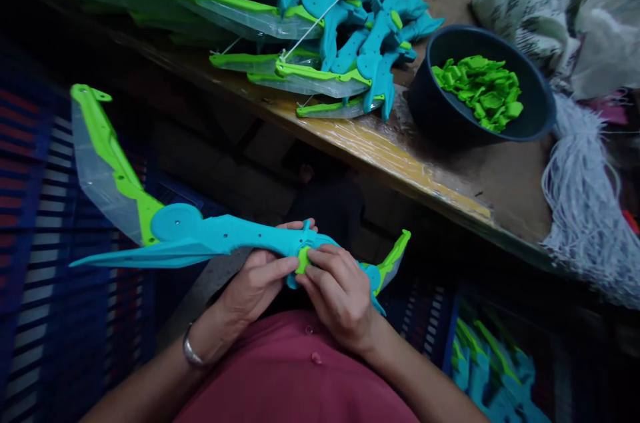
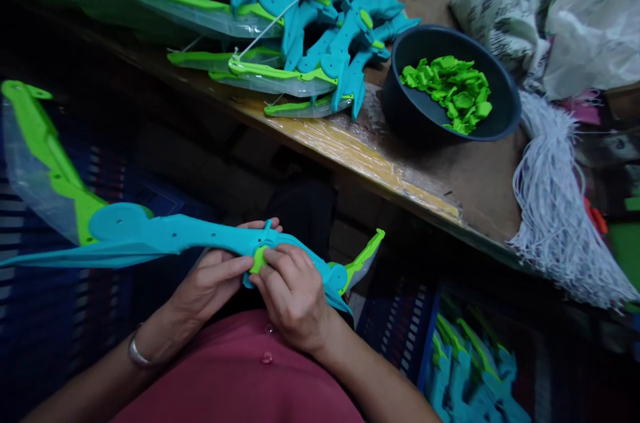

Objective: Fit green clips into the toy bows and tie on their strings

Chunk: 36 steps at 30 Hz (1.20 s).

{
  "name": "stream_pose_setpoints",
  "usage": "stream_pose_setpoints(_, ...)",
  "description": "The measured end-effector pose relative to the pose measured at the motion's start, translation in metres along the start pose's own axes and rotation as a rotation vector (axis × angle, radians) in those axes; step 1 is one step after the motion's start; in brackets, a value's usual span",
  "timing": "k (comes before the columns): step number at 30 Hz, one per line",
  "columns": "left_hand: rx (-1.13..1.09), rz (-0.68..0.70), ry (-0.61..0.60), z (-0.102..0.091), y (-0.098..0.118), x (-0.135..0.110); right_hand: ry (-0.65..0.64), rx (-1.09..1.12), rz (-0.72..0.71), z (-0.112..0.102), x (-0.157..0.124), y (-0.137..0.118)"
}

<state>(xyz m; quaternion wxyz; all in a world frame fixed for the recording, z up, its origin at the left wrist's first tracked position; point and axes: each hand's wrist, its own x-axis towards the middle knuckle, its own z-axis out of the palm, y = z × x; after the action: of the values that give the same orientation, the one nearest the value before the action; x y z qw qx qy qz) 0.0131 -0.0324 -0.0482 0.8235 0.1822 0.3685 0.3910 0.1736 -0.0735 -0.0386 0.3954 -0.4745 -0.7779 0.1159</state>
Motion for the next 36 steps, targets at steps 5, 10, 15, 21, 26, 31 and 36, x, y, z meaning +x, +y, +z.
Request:
stream_pose_setpoints(5, 0.033, 0.015, -0.022, 0.0, 0.001, -0.001, -0.019, -0.039, -0.017, -0.003, 0.001, 0.002)
stream_pose_setpoints(10, 0.052, -0.002, -0.031, -0.003, -0.003, 0.0, -0.063, -0.046, -0.074, -0.003, -0.002, 0.003)
stream_pose_setpoints(15, 0.097, 0.036, -0.021, -0.005, -0.008, 0.002, -0.112, -0.106, -0.061, -0.002, -0.005, 0.0)
stream_pose_setpoints(21, 0.127, 0.025, 0.009, -0.006, -0.006, 0.001, -0.099, -0.075, -0.06, -0.001, 0.002, -0.001)
stream_pose_setpoints(26, 0.268, 0.077, -0.005, -0.014, -0.004, -0.001, -0.112, 0.114, 0.127, -0.011, 0.012, 0.005)
stream_pose_setpoints(31, 0.446, 0.129, -0.016, -0.019, 0.005, -0.002, -0.244, 0.348, 0.438, -0.017, 0.026, 0.027)
stream_pose_setpoints(36, 0.608, 0.117, -0.037, -0.009, 0.014, -0.005, -0.537, 0.538, 0.567, -0.022, 0.047, 0.044)
